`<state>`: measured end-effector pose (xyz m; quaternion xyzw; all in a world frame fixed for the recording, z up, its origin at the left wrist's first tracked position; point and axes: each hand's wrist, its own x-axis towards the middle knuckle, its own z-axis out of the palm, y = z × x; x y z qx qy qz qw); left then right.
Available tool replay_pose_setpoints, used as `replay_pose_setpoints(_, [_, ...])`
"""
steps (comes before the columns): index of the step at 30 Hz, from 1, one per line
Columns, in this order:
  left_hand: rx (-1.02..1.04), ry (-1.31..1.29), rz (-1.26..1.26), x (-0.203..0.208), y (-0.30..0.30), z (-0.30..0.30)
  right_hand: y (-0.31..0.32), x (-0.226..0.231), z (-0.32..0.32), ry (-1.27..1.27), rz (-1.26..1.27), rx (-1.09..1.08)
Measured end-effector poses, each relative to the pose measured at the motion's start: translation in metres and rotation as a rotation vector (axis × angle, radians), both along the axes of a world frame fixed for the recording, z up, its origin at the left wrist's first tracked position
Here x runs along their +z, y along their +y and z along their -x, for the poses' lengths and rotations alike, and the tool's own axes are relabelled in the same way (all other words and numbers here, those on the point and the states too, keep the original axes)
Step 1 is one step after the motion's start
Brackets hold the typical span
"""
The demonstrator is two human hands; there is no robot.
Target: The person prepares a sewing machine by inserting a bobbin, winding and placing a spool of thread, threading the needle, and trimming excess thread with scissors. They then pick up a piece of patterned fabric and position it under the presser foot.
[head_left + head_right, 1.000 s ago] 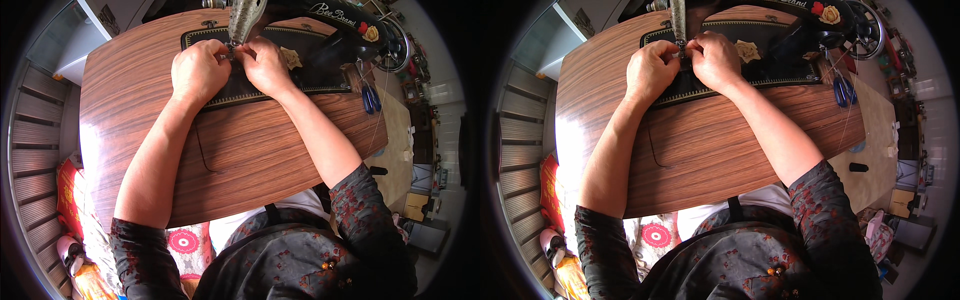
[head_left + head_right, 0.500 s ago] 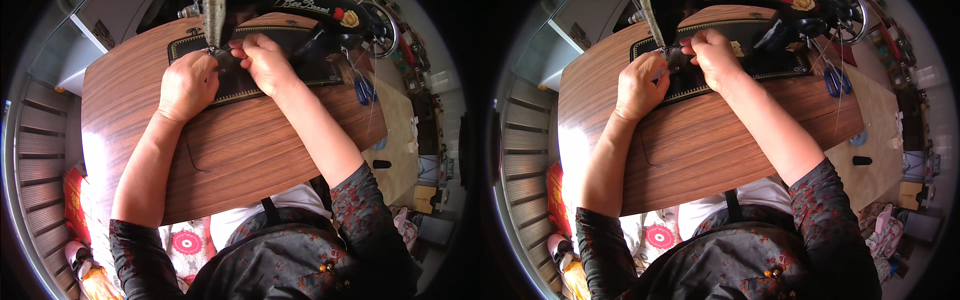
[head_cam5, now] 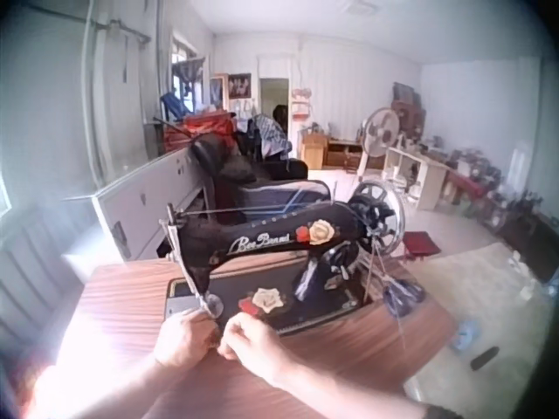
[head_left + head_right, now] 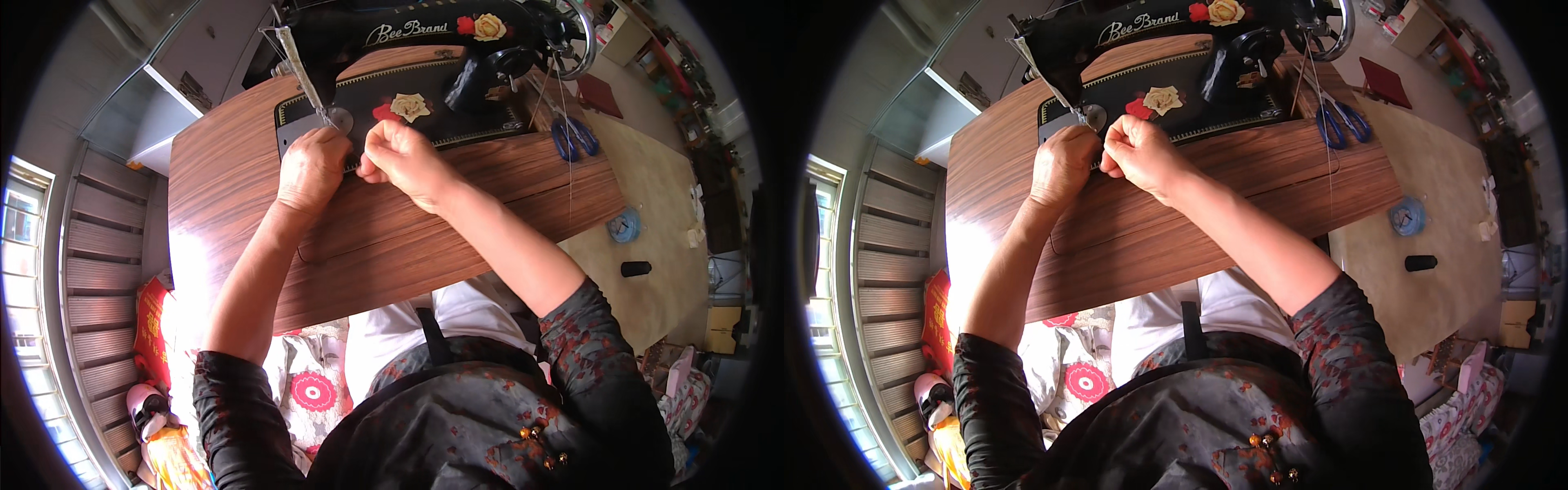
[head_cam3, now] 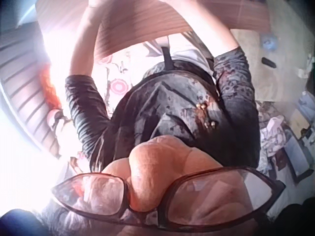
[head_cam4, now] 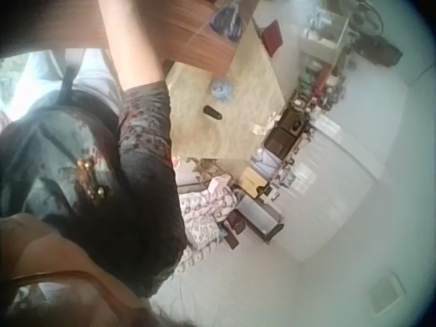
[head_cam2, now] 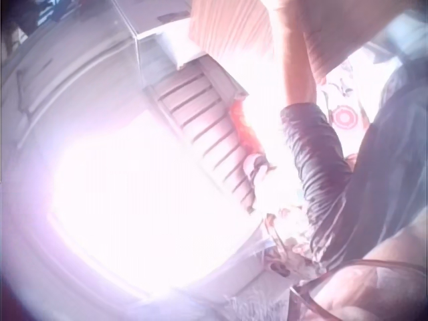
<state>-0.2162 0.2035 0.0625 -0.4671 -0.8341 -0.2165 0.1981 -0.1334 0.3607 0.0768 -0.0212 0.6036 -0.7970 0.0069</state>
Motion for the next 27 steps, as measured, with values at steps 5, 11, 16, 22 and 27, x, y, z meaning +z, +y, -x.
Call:
replay_pose_setpoints(5, [0.177, -0.06, -0.196, -0.012, -0.009, -0.022, 0.076, 0.099, -0.012, 0.704, -0.841, -0.494])
replay_pose_setpoints(11, [0.178, -0.022, -0.285, -0.01, -0.005, -0.024, 0.27, 0.142, 0.061, 0.085, -1.621, -1.141])
replay_pose_setpoints(16, [0.187, 0.0, -0.241, -0.014, -0.003, -0.022, 0.335, 0.137, 0.071, 0.022, -1.145, -0.662])
replay_pose_setpoints(22, [0.218, 0.033, -0.205, -0.015, -0.008, -0.019, 0.29, 0.091, 0.034, 0.404, -0.839, -0.821])
replay_pose_setpoints(27, [0.234, 0.013, -0.226, -0.015, -0.005, -0.018, 0.24, 0.045, -0.036, 0.318, -0.928, -0.863])
